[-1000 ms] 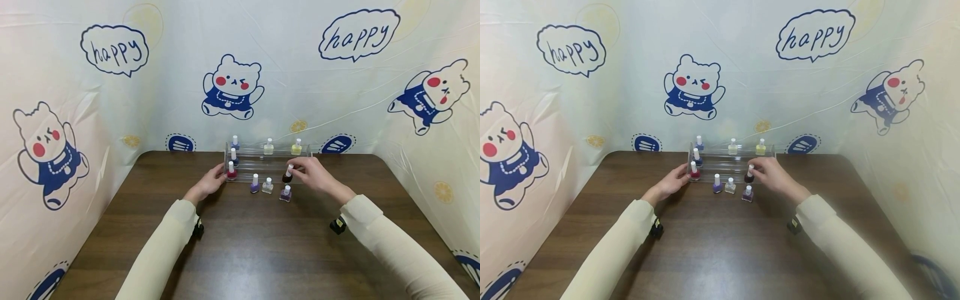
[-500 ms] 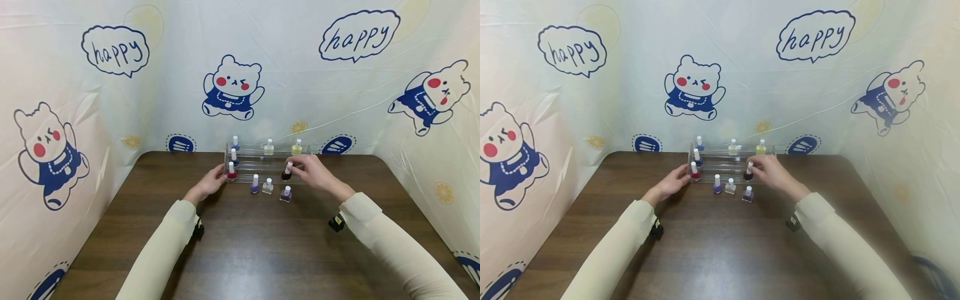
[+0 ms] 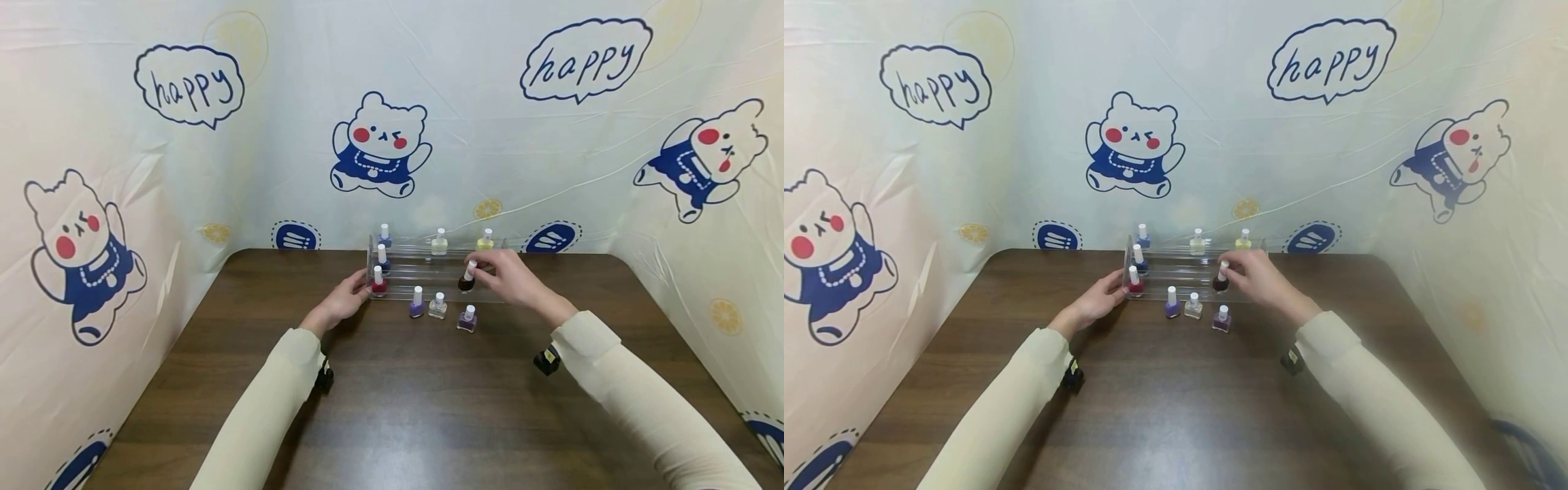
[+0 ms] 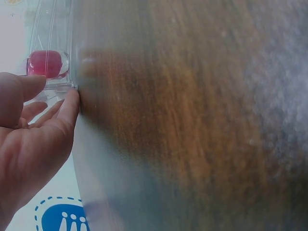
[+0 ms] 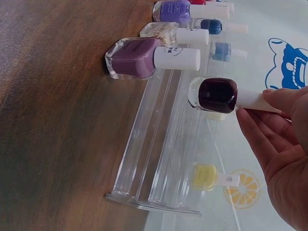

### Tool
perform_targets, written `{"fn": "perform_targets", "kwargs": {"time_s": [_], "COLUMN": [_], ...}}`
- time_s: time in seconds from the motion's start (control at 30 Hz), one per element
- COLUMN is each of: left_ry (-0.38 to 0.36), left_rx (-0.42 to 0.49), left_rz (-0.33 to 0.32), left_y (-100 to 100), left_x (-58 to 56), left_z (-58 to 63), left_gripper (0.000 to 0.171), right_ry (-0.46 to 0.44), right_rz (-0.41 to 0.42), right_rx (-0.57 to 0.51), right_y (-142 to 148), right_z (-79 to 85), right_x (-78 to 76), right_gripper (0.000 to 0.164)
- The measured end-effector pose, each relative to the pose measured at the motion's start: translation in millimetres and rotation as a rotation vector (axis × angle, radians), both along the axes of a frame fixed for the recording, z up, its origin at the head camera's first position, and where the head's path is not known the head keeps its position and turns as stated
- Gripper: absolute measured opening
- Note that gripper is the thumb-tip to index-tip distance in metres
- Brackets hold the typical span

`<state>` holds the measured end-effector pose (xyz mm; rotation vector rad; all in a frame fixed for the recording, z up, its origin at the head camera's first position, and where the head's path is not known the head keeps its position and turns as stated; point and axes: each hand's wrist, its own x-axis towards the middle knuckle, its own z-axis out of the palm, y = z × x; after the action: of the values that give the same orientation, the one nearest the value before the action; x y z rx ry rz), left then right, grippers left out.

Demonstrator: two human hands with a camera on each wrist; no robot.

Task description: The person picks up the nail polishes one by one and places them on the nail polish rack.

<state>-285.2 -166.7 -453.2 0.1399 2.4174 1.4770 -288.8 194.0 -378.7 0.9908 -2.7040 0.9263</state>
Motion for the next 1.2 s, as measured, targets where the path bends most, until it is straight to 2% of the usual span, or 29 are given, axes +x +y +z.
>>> {"fn": "perform_targets", "kwargs": {"time_s": [0.8, 1.2], "left_ry": [0.005, 0.015], "left_rx": [0.004, -0.006], "left_rz": [-0.003, 0.000], "left_y": [-0.1, 0.8], "left_x": [0.7, -0.2], "left_z": [-1.1, -0.7], "left_gripper": [0.059, 0.058], "right_ry": [0.039, -0.002], "right_rz": [-0.019, -0.033], "right_rx": [0.033, 0.000], "right_y": [-5.5, -8.2], "right_z": [6.1, 7.4], "right_x": [-5.5, -9.3], "right_gripper": [0.020, 0.021]}}
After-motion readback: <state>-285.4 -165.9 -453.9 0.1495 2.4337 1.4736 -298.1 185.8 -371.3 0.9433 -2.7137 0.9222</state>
